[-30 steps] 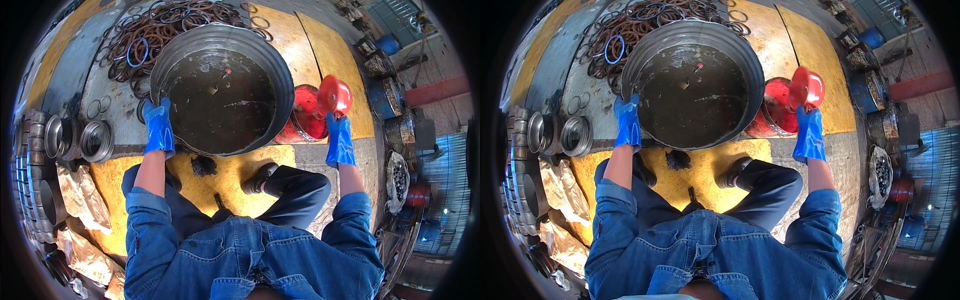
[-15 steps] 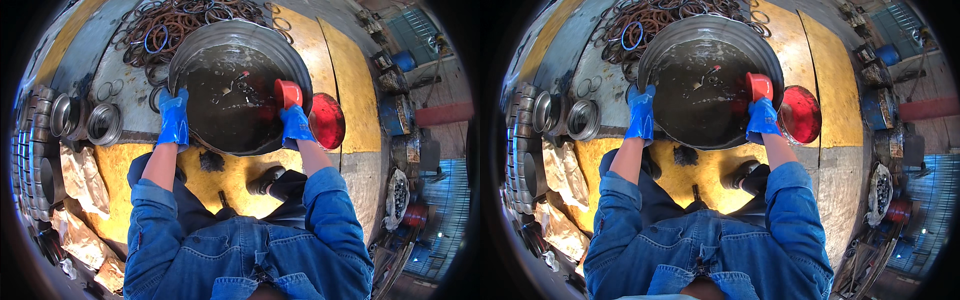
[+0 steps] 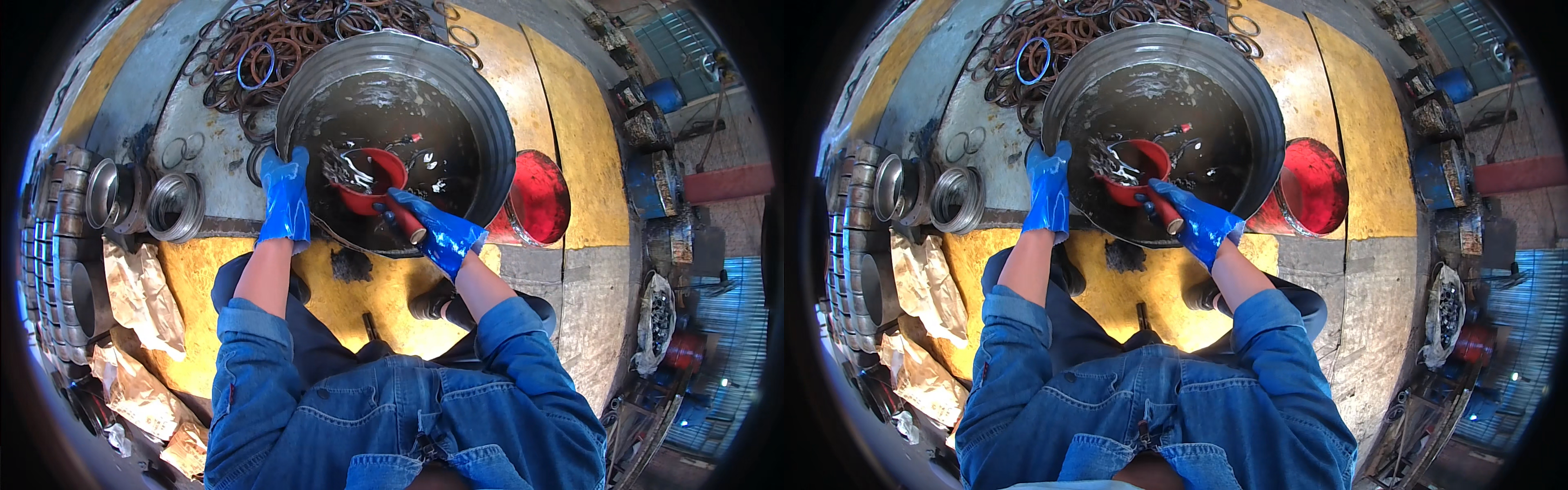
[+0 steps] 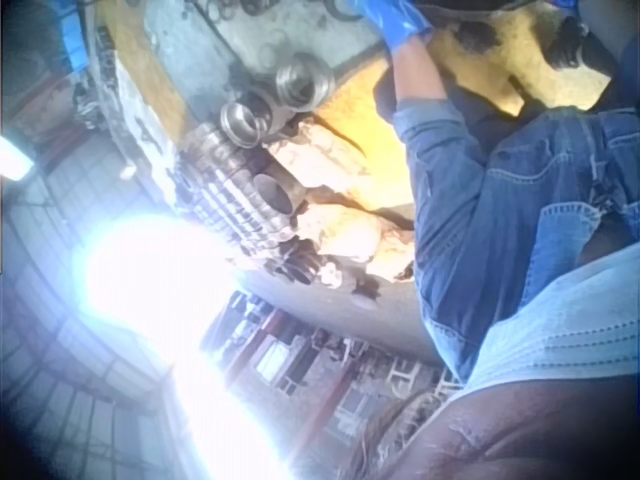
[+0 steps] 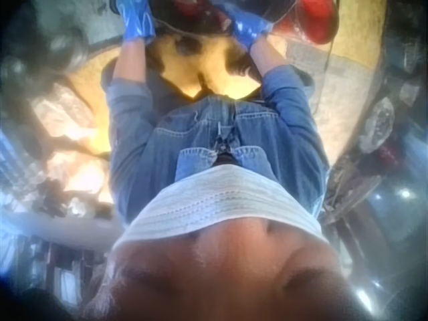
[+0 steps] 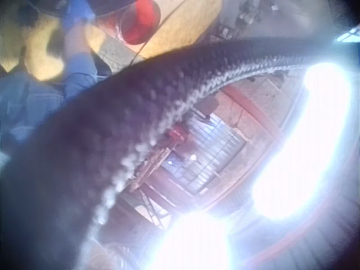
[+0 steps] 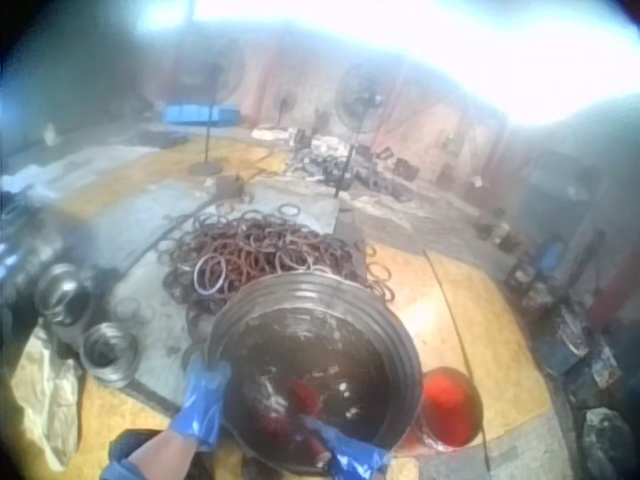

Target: The person scoops liquid from a vat with a red ladle and pours it over a metal ring, then uses a brush to spread the liquid across the interior surface of the ring.

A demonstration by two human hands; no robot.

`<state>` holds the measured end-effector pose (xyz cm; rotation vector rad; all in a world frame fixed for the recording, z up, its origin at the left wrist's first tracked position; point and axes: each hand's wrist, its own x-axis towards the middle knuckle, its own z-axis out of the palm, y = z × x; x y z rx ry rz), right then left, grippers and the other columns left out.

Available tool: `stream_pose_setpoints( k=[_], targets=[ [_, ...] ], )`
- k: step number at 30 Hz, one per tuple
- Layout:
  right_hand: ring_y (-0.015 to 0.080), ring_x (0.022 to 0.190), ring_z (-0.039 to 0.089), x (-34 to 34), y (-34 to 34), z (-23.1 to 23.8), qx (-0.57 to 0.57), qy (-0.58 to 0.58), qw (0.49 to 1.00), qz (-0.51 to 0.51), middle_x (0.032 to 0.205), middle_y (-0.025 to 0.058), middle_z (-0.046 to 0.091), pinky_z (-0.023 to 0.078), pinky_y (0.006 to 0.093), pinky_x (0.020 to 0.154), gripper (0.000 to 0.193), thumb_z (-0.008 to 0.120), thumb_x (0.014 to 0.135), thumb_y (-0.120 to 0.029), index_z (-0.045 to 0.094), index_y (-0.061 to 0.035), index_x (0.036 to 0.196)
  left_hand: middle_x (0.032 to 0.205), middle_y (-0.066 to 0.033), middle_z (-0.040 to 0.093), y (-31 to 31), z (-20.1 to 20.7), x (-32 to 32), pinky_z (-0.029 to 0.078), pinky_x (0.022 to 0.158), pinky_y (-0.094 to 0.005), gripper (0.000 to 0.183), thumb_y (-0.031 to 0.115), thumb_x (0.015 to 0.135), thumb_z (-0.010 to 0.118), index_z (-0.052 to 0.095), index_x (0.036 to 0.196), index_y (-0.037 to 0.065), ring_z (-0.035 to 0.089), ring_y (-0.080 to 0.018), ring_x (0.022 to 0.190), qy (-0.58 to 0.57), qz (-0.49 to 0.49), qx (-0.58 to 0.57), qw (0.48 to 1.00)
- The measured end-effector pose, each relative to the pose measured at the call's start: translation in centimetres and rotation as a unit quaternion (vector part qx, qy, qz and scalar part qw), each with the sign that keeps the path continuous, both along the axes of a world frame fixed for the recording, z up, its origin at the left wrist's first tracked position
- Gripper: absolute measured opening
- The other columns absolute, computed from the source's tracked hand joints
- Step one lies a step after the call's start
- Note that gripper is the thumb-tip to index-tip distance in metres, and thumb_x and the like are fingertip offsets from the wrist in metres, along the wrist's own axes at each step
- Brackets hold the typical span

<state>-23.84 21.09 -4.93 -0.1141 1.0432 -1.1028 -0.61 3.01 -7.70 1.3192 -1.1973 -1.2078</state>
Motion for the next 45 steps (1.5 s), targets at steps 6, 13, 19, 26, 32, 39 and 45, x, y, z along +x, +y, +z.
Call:
stream_pose_setpoints(
  k=[6,13,19,26,32,39,45],
  targets=[
    [0.0142,0.076,0.068,0.3,0.0,1.1,-0.023,-0.083,0.996,0.002,0.116,0.0165,0.071,0.061,0.023,0.064,0.043,0.066,0.103,-0.029,0.056,-0.0019,0.135,0.111,-0.0142,0.074,0.5,1.0,-0.8,0.054,0.087,-0.0378,0.04,0.012,0.089,0.07,0.067,0.126,-0.003,0.069,-0.0247,0.095,0.037,0.004,0.008,0.999],
    [0.0106,0.058,0.061,-4.7,3.3,9.2,-0.059,0.056,0.994,-0.073,0.076,0.0021,0.067,0.051,0.026,0.051,0.04,0.055,0.108,-0.038,0.064,-0.0035,0.125,0.111,-0.0107,0.073,-0.2,-0.1,0.0,0.055,0.083,-0.0358,0.039,0.007,0.09,0.071,0.067,0.128,0.0,0.068,-0.0217,0.09,0.037,-0.011,-0.003,0.999],
    [0.0102,0.054,0.056,-14.1,9.5,13.2,-0.032,0.248,0.96,-0.125,0.079,-0.0004,0.068,0.045,0.0237,0.046,0.042,0.059,0.105,-0.043,0.066,-0.0081,0.129,0.111,-0.0113,0.074,0.7,0.8,-0.8,0.054,0.084,-0.0368,0.038,0.01,0.092,0.069,0.066,0.128,-0.002,0.068,-0.0219,0.093,0.074,-0.002,0.03,0.997],
    [0.0167,0.081,0.071,-21.4,15.3,11.9,0.03,0.354,0.901,-0.25,0.106,0.0112,0.075,0.059,0.0304,0.065,0.04,0.069,0.1,-0.034,0.067,-0.0034,0.125,0.111,-0.0123,0.074,0.1,-0.1,0.3,0.054,0.083,-0.0354,0.04,0.009,0.091,0.068,0.065,0.129,-0.002,0.068,-0.0216,0.092,0.067,-0.005,-0.013,0.998],
    [0.021,0.072,0.07,-25.0,17.3,8.4,0.193,0.634,0.736,-0.139,0.082,0.0098,0.073,0.054,0.035,0.066,0.04,0.072,0.091,-0.037,0.074,0.0016,0.101,0.112,-0.011,0.074,0.6,0.6,-0.1,0.054,0.084,-0.0354,0.039,0.008,0.091,0.068,0.065,0.128,-0.002,0.068,-0.0212,0.092,0.043,-0.009,-0.005,0.999],
    [0.0368,0.083,0.075,-29.5,20.8,2.8,0.316,0.872,0.366,0.08,0.09,0.0233,0.074,0.057,0.051,0.071,0.071,0.069,0.09,-0.051,0.057,0.0082,0.127,0.115,-0.0111,0.073,0.9,1.7,-0.5,0.054,0.087,-0.0362,0.039,0.007,0.092,0.067,0.064,0.13,-0.003,0.068,-0.022,0.096,0.067,-0.014,-0.012,0.998],
    [0.0339,0.079,0.074,-26.4,17.1,6.5,0.359,0.874,0.316,0.087,0.095,0.0187,0.075,0.059,0.0455,0.068,0.084,0.066,0.094,-0.053,0.042,0.0112,0.142,0.114,-0.0119,0.073,1.6,2.9,-0.6,0.053,0.086,-0.037,0.038,0.008,0.091,0.068,0.066,0.128,-0.002,0.068,-0.0229,0.095,0.049,-0.014,-0.02,0.999]
  ],
)
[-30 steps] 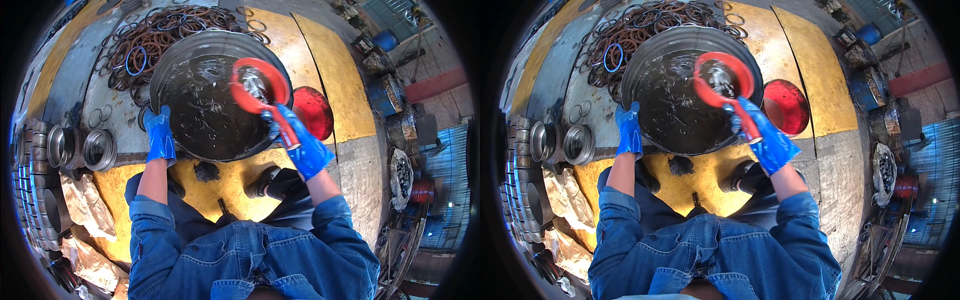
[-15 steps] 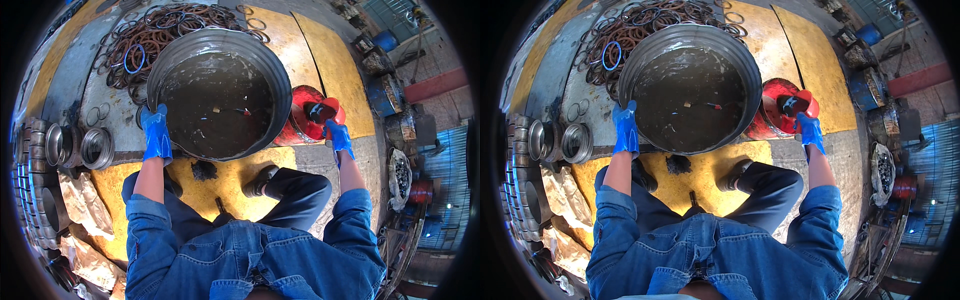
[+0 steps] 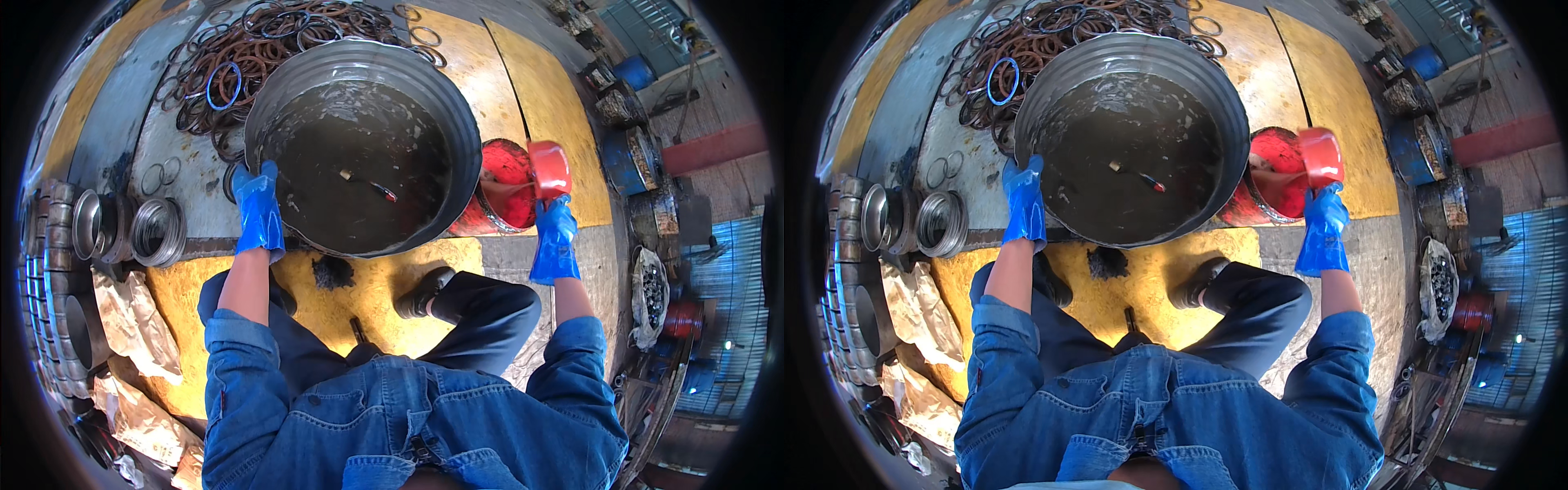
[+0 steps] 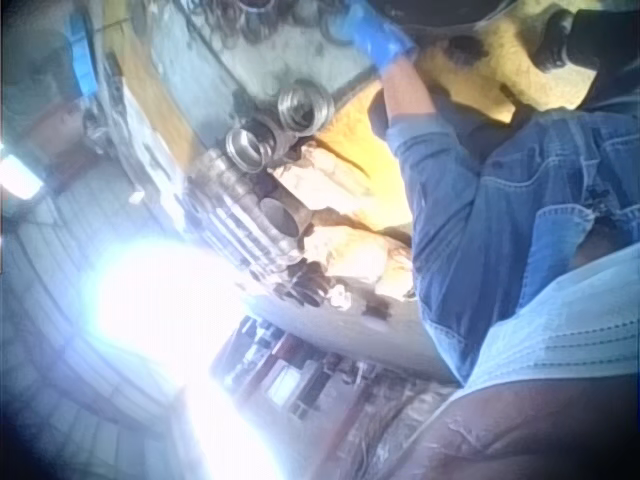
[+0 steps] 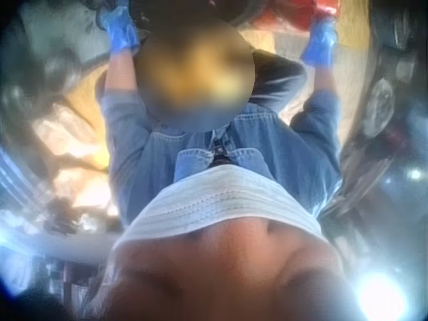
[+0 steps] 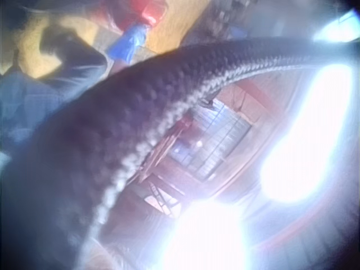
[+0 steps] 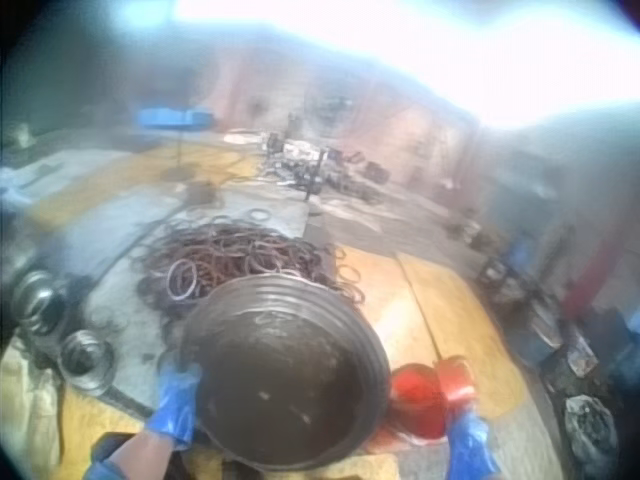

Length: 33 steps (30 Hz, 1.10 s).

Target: The person scoops liquid from a vat with a red ladle and pours it over a metal ring, then uses a brush to spread the liquid across the interior surface of the ring.

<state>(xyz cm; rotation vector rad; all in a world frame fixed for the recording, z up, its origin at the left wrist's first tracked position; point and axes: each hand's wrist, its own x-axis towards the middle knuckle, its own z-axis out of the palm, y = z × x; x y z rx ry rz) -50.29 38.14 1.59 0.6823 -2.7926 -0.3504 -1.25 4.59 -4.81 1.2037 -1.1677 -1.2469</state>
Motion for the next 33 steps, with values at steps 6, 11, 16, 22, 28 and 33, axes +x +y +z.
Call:
stream_pose_setpoints(
  k=[6,11,16,22,28,33],
  targets=[
    [0.0144,0.085,0.064,13.0,-10.3,8.3,-0.446,-0.483,0.752,0.05,0.1,0.0073,0.068,0.052,0.0291,0.068,0.058,0.073,0.091,-0.048,0.065,-0.0004,0.123,0.111,-0.0129,0.073,-0.9,-2.2,0.1,0.054,0.084,-0.0377,0.038,0.01,0.091,0.069,0.066,0.126,-0.002,0.068,-0.0238,0.094,0.02,0.006,0.018,1.0],
    [0.0306,0.083,0.071,15.1,-18.6,0.2,-0.285,-0.457,0.839,0.078,0.086,0.0191,0.07,0.055,0.0407,0.069,0.045,0.072,0.09,-0.041,0.07,0.0015,0.104,0.108,-0.0146,0.074,-1.3,-3.2,1.2,0.055,0.08,-0.0378,0.039,0.014,0.09,0.071,0.066,0.125,-0.003,0.069,-0.0241,0.09,0.006,0.007,0.028,1.0],
    [0.0473,0.09,0.07,11.8,-18.4,-11.2,-0.041,-0.167,0.922,0.347,0.093,0.0305,0.069,0.057,0.0515,0.076,0.031,0.063,0.092,-0.029,0.071,0.0007,0.097,0.106,-0.0153,0.074,-1.2,-2.3,0.3,0.055,0.078,-0.0387,0.042,0.017,0.09,0.072,0.065,0.125,-0.004,0.07,-0.0249,0.087,-0.029,0.03,0.031,0.999],
    [0.0409,0.092,0.072,18.7,-21.5,-13.3,-0.226,-0.428,0.859,0.168,0.097,0.026,0.072,0.058,0.0498,0.075,0.028,0.063,0.093,-0.024,0.07,-0.0037,0.111,0.117,-0.0125,0.072,-1.0,-0.5,-0.7,0.055,0.088,-0.0352,0.042,0.009,0.091,0.069,0.063,0.131,-0.003,0.069,-0.0221,0.099,-0.041,0.0,0.073,0.997],
    [0.0136,0.086,0.066,25.4,-21.5,-6.3,-0.416,-0.759,0.5,0.012,0.102,0.0079,0.073,0.052,0.0301,0.084,0.043,0.068,0.099,-0.043,0.068,-0.0072,0.123,0.119,-0.0134,0.072,-1.1,-1.7,0.6,0.054,0.09,-0.0354,0.045,0.011,0.091,0.069,0.063,0.133,-0.002,0.068,-0.0223,0.101,-0.074,0.032,0.037,0.996],
    [0.0147,0.083,0.068,26.5,-21.7,-6.4,-0.484,-0.836,0.242,-0.093,0.098,0.009,0.071,0.059,0.0248,0.072,0.047,0.07,0.1,-0.033,0.059,-0.0011,0.133,0.117,-0.0141,0.073,-2.8,-5.6,1.9,0.054,0.09,-0.0374,0.045,0.015,0.09,0.071,0.064,0.131,-0.002,0.068,-0.0248,0.1,-0.112,0.047,0.035,0.992]
  ],
)
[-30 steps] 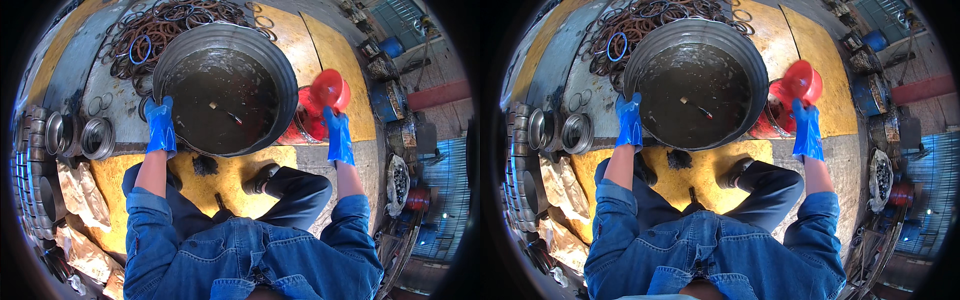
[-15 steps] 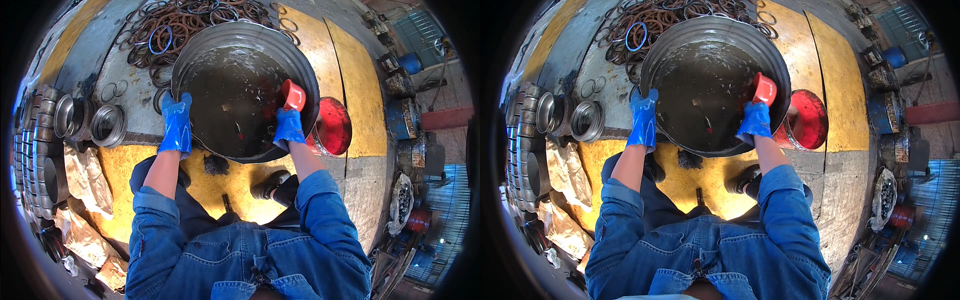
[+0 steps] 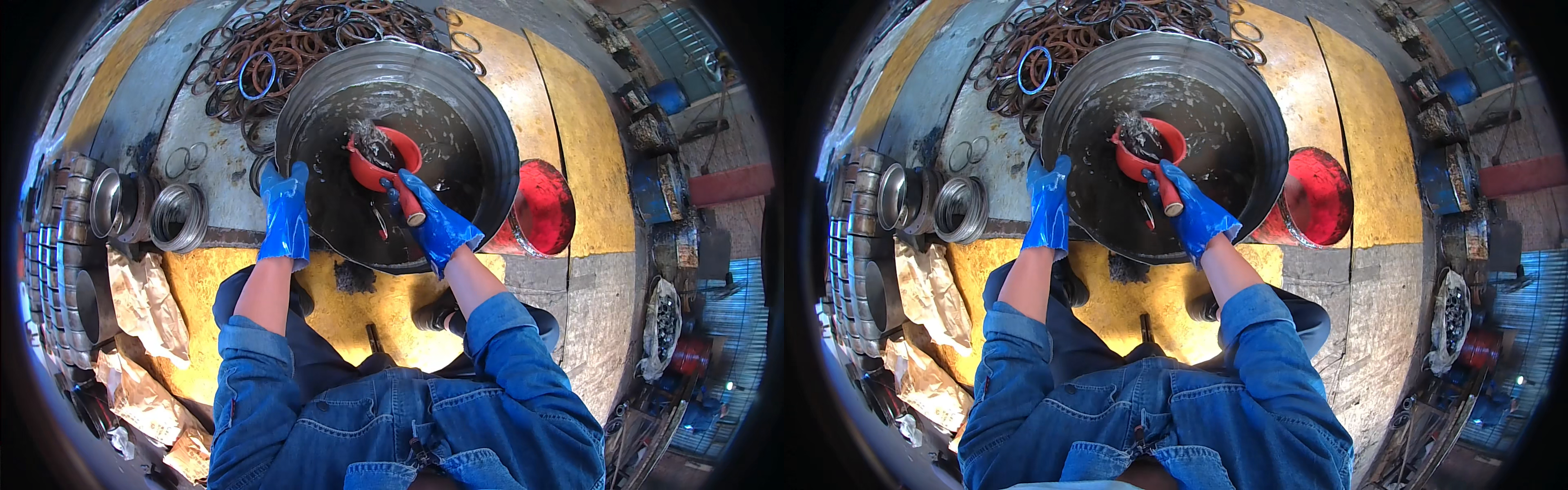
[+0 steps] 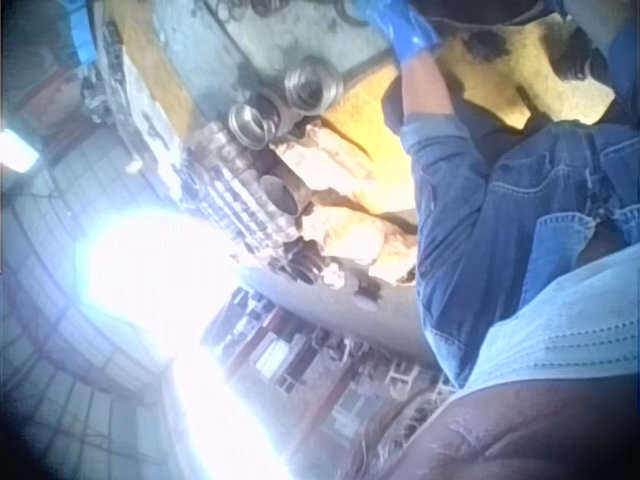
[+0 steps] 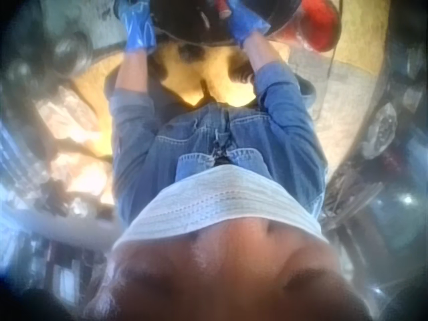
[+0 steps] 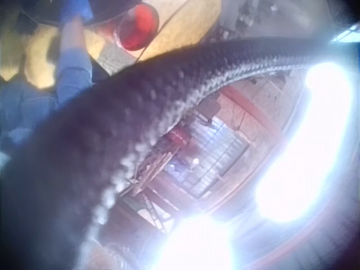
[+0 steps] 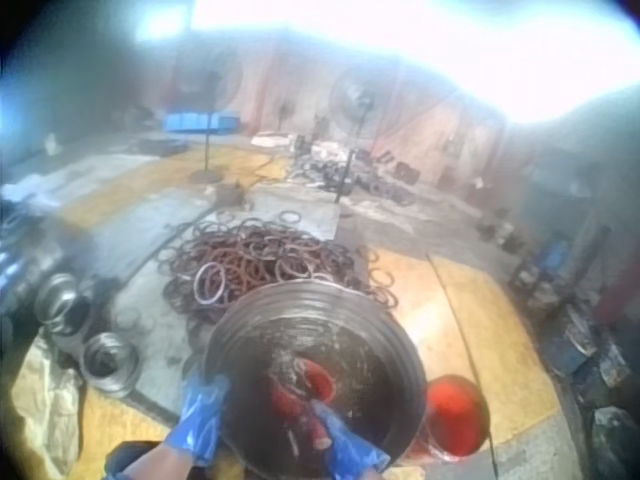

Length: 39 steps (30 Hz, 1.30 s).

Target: The person scoops liquid from a vat with a red ladle and pours it over a metal ring, then uses a brush to spread the liquid across the interior surface of the ring.

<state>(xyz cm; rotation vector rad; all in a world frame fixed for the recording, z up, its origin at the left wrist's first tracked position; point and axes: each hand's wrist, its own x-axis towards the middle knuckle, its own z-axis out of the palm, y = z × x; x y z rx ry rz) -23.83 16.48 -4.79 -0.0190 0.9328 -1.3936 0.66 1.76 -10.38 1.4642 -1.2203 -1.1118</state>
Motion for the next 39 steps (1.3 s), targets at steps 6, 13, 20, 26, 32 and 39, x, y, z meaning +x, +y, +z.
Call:
stream_pose_setpoints(
  k=[6,13,20,26,32,39],
  targets=[
    [0.0131,0.066,0.063,-5.3,1.1,1.0,-0.035,-0.121,0.992,0.004,0.089,0.0056,0.067,0.056,0.0277,0.057,0.045,0.064,0.104,-0.036,0.06,0.0006,0.129,0.111,-0.0192,0.074,0.9,2.3,-1.1,0.054,0.087,-0.0422,0.046,0.023,0.087,0.074,0.067,0.123,-0.004,0.07,-0.0317,0.096,-0.017,-0.02,-0.013,1.0],
    [0.0155,0.06,0.065,-14.0,9.4,9.7,-0.018,0.048,0.995,-0.081,0.092,0.0088,0.071,0.054,0.027,0.052,0.037,0.064,0.104,-0.032,0.062,-0.003,0.126,0.112,-0.0123,0.074,2.1,3.7,-1.7,0.054,0.084,-0.0356,0.036,0.009,0.092,0.069,0.067,0.126,-0.001,0.069,-0.0218,0.093,0.17,-0.045,-0.013,0.984],
    [0.0192,0.09,0.072,-19.8,17.3,12.3,0.094,0.371,0.911,-0.153,0.11,0.0151,0.074,0.059,0.03,0.07,0.043,0.068,0.101,-0.032,0.062,-0.0057,0.135,0.109,-0.0109,0.074,1.1,2.3,-1.1,0.056,0.081,-0.0355,0.038,0.009,0.09,0.071,0.067,0.127,0.0,0.069,-0.0216,0.091,0.111,-0.047,-0.027,0.992],
    [0.0222,0.076,0.07,-25.0,20.1,7.9,0.324,0.598,0.732,-0.031,0.088,0.0134,0.074,0.056,0.037,0.064,0.04,0.072,0.091,-0.035,0.073,0.0011,0.107,0.107,-0.0097,0.074,1.6,3.3,-1.4,0.054,0.081,-0.0348,0.037,0.008,0.091,0.068,0.066,0.127,-0.001,0.068,-0.0201,0.088,0.104,-0.035,-0.01,0.994],
    [0.0379,0.091,0.074,-29.3,24.2,2.8,0.462,0.825,0.308,0.109,0.102,0.0223,0.075,0.057,0.0491,0.079,0.056,0.069,0.092,-0.045,0.067,0.0059,0.117,0.109,-0.0102,0.074,1.2,2.5,-2.0,0.055,0.081,-0.0357,0.038,0.009,0.09,0.069,0.066,0.127,-0.001,0.068,-0.0208,0.089,0.128,-0.045,-0.034,0.99],
    [0.0344,0.088,0.073,-29.2,22.6,5.8,0.403,0.801,0.442,0.006,0.103,0.0208,0.075,0.057,0.0467,0.074,0.064,0.067,0.093,-0.05,0.064,0.0077,0.12,0.112,-0.0115,0.073,0.7,1.8,-2.0,0.056,0.082,-0.0369,0.041,0.009,0.089,0.072,0.066,0.128,-0.001,0.069,-0.0224,0.092,0.129,-0.051,-0.034,0.99]
  ],
)
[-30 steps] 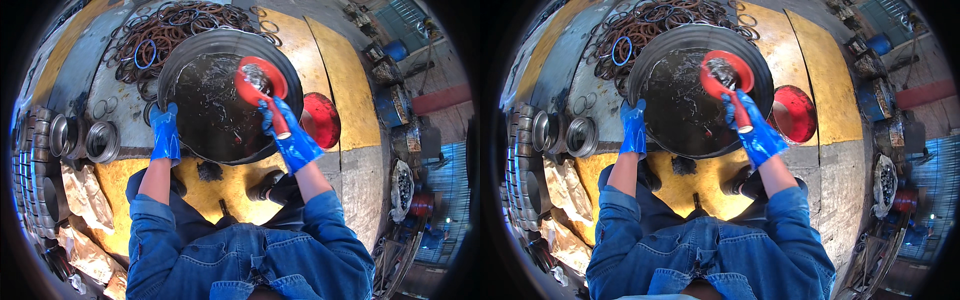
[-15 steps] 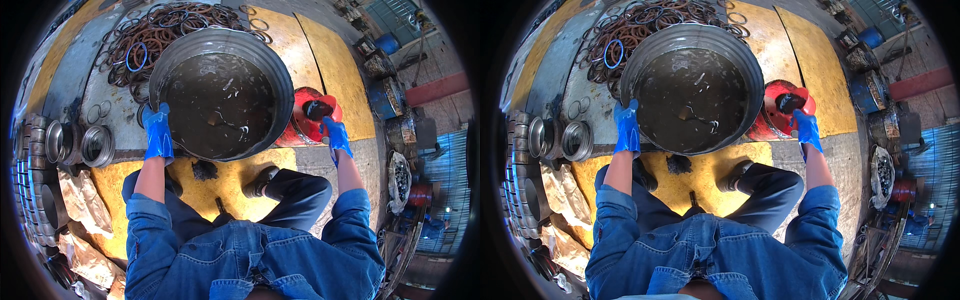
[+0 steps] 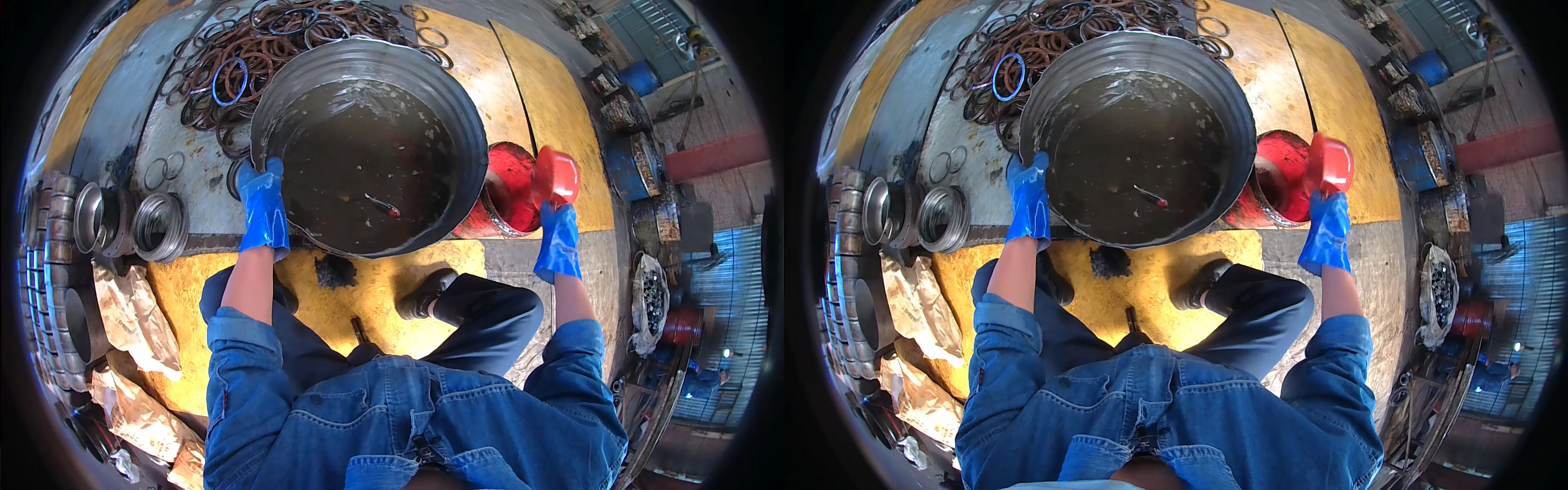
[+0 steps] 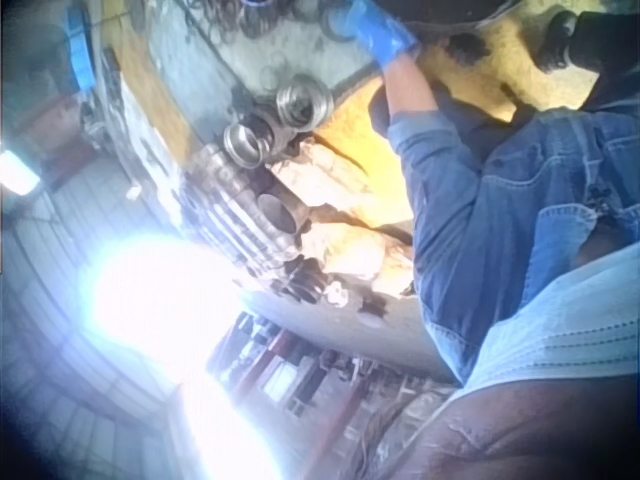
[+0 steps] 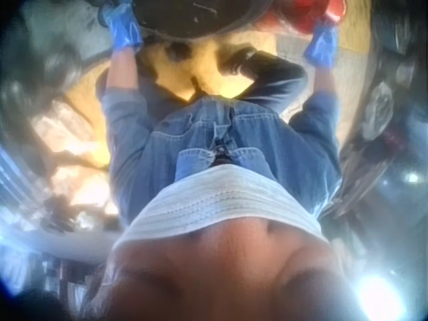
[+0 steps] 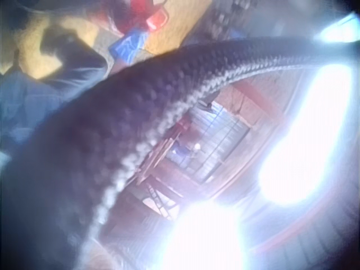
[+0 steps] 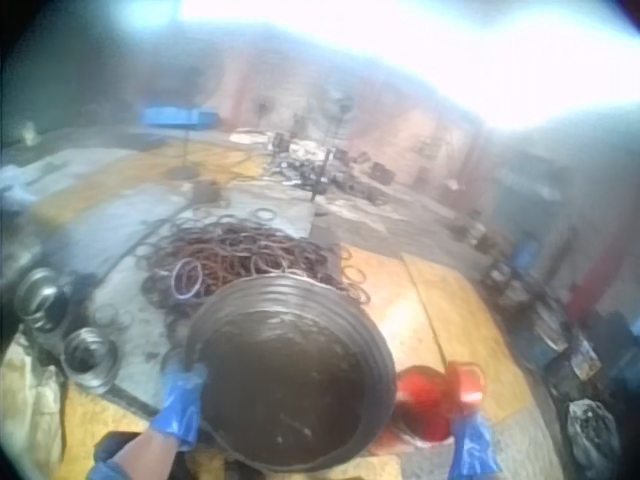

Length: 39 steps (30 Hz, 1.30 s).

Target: The person scoops liquid from a vat with a red ladle and pours it over a metal ring, then uses a brush to spread the liquid across the interior surface of the ring.

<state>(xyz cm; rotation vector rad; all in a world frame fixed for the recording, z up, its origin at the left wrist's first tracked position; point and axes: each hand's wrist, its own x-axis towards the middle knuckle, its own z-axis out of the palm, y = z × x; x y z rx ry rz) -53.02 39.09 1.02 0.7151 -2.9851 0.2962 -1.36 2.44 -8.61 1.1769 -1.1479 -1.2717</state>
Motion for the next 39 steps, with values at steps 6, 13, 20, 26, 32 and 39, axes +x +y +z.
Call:
stream_pose_setpoints(
  k=[6,13,20,26,32,39],
  targets=[
    [0.0159,0.092,0.067,15.2,-10.8,8.9,-0.352,-0.411,0.837,0.077,0.105,0.0076,0.072,0.053,0.0296,0.076,0.051,0.072,0.093,-0.04,0.068,0.0003,0.125,0.113,-0.0161,0.074,0.7,0.5,0.3,0.053,0.087,-0.0382,0.04,0.014,0.09,0.069,0.066,0.125,-0.005,0.068,-0.0259,0.097,-0.02,0.009,0.001,1.0],
    [0.034,0.088,0.073,12.5,-19.6,-6.7,-0.06,-0.148,0.978,0.133,0.091,0.024,0.072,0.056,0.0433,0.072,0.048,0.067,0.092,-0.043,0.072,0.0037,0.1,0.11,-0.0197,0.073,0.2,0.3,-0.5,0.053,0.088,-0.0398,0.045,0.019,0.088,0.072,0.065,0.124,-0.006,0.069,-0.0297,0.096,-0.05,0.006,0.016,0.999],
    [0.0472,0.087,0.071,18.8,-21.4,-12.0,-0.067,-0.098,0.983,0.138,0.084,0.03,0.071,0.055,0.0542,0.074,0.045,0.063,0.093,-0.04,0.074,0.0038,0.092,0.111,-0.0185,0.074,0.2,0.1,1.0,0.053,0.09,-0.0388,0.046,0.02,0.087,0.072,0.066,0.125,-0.005,0.069,-0.0292,0.099,-0.09,0.042,-0.001,0.995],
    [0.0314,0.076,0.073,28.0,-23.5,-8.2,-0.17,-0.373,0.9,0.15,0.085,0.0196,0.074,0.054,0.0437,0.067,0.05,0.065,0.096,-0.045,0.072,0.0043,0.099,0.114,-0.0206,0.074,0.2,-0.5,1.3,0.053,0.092,-0.0393,0.049,0.022,0.087,0.073,0.065,0.128,-0.005,0.07,-0.0311,0.104,-0.117,0.051,0.01,0.992],
    [0.0178,0.081,0.069,30.1,-22.7,-5.4,-0.368,-0.751,0.548,-0.012,0.098,0.0091,0.072,0.058,0.0301,0.075,0.042,0.071,0.098,-0.035,0.067,-0.0012,0.122,0.11,-0.0199,0.075,-0.3,-1.3,1.4,0.054,0.089,-0.0405,0.048,0.023,0.087,0.073,0.066,0.125,-0.005,0.072,-0.0321,0.099,-0.113,0.042,-0.001,0.993],
    [0.017,0.08,0.069,27.8,-22.6,-7.4,-0.406,-0.852,0.328,-0.048,0.111,0.0138,0.071,0.062,0.0268,0.065,0.047,0.07,0.101,-0.029,0.056,-0.002,0.136,0.11,-0.0176,0.075,0.2,0.5,0.3,0.054,0.088,-0.0401,0.045,0.021,0.089,0.073,0.066,0.124,-0.004,0.071,-0.0299,0.097,-0.119,0.025,0.022,0.992]
  ],
)
